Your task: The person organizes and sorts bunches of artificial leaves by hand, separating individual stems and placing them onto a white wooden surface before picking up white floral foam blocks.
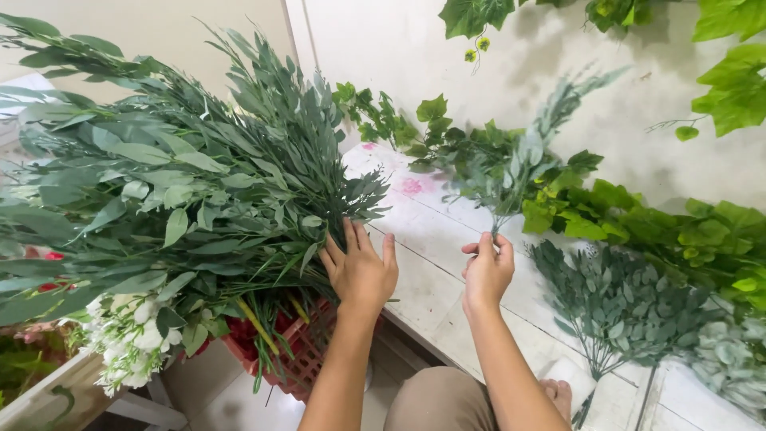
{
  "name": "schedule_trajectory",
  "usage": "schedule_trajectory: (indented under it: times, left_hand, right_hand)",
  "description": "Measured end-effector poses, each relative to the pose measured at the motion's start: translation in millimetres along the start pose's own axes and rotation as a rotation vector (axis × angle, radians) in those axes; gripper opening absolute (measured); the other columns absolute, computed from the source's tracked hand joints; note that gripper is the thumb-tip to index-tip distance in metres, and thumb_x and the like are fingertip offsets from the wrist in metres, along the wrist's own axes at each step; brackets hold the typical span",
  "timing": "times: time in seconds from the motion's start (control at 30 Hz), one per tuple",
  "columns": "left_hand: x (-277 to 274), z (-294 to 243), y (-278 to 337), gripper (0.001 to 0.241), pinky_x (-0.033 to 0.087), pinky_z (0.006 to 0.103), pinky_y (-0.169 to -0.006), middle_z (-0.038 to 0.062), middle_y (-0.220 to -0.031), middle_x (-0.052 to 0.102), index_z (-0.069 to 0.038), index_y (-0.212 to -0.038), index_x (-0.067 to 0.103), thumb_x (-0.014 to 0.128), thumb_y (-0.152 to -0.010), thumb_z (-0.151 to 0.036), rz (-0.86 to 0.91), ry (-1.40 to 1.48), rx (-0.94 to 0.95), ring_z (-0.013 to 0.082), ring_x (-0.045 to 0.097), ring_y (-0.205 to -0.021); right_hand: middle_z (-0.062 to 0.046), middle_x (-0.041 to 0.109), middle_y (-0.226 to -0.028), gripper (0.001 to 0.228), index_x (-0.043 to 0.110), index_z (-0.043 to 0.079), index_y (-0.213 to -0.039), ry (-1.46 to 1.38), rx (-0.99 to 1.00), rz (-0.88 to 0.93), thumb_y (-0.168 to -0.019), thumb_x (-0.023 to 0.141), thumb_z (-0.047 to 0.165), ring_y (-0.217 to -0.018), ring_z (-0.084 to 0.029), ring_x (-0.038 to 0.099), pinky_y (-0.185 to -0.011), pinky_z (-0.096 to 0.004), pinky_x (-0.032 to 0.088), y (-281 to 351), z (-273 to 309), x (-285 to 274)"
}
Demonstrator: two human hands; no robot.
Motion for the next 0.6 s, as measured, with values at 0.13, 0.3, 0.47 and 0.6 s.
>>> schedule_trajectory:
  times: [0.13,0.3,0.47,0.6]
  left_hand:
    - [-12,-18,12,0.081,0.009,0.0575,-0.119,0.016,-0.166,0.026,-0.002,-0.155,0.032,0.026,-0.101,-0.063,0.089,-0.019,0.005,0.0506,0.011,-0.150]
    - [-16,-31,19,0.086,0.000,0.0647,-0.117,0.019,-0.169,0.018,-0.006,-0.159,0.029,0.016,-0.101,-0.068,0.201,-0.001,-0.020,0.0517,0.000,-0.152]
    - [-39,-80,37,0.086,0.002,0.0643,-0.119,0.023,-0.166,0.020,-0.005,-0.159,0.027,0.017,-0.102,-0.067,0.296,0.111,0.096,0.0524,0.002,-0.152]
    - [-55,-130,56,0.084,0.004,0.0637,-0.120,0.026,-0.163,0.026,-0.001,-0.158,0.032,0.020,-0.103,-0.064,0.328,0.287,0.225,0.0507,0.007,-0.153]
  right_hand:
    - [-0.011,0.065,-0.070,0.020,0.062,0.008,-0.110,0.046,-0.036,0.045,-0.102,0.058,0.025,-0.047,-0.014,0.042,-0.042,-0.024,0.035,9,6,-13]
    - [-0.011,0.066,-0.071,0.017,0.070,0.010,-0.105,0.059,-0.082,0.057,-0.100,0.064,0.025,-0.047,-0.013,0.043,-0.043,-0.023,0.035,0,-5,-40]
    - [-0.013,0.065,-0.070,0.020,0.071,0.008,-0.107,0.065,-0.106,0.007,-0.099,0.064,0.025,-0.043,-0.015,0.043,-0.042,-0.025,0.033,-3,9,-77]
    - [-0.014,0.067,-0.066,0.024,0.072,0.007,-0.111,0.109,-0.139,-0.033,-0.100,0.062,0.025,-0.040,-0.017,0.046,-0.041,-0.026,0.033,0,29,-121]
Point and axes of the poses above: each hand's wrist, its own y-axis away from the middle knuckle, its own x-axis out of the palm, z = x × y, the point moved 1 cm from there along -y, towards the middle knuckle
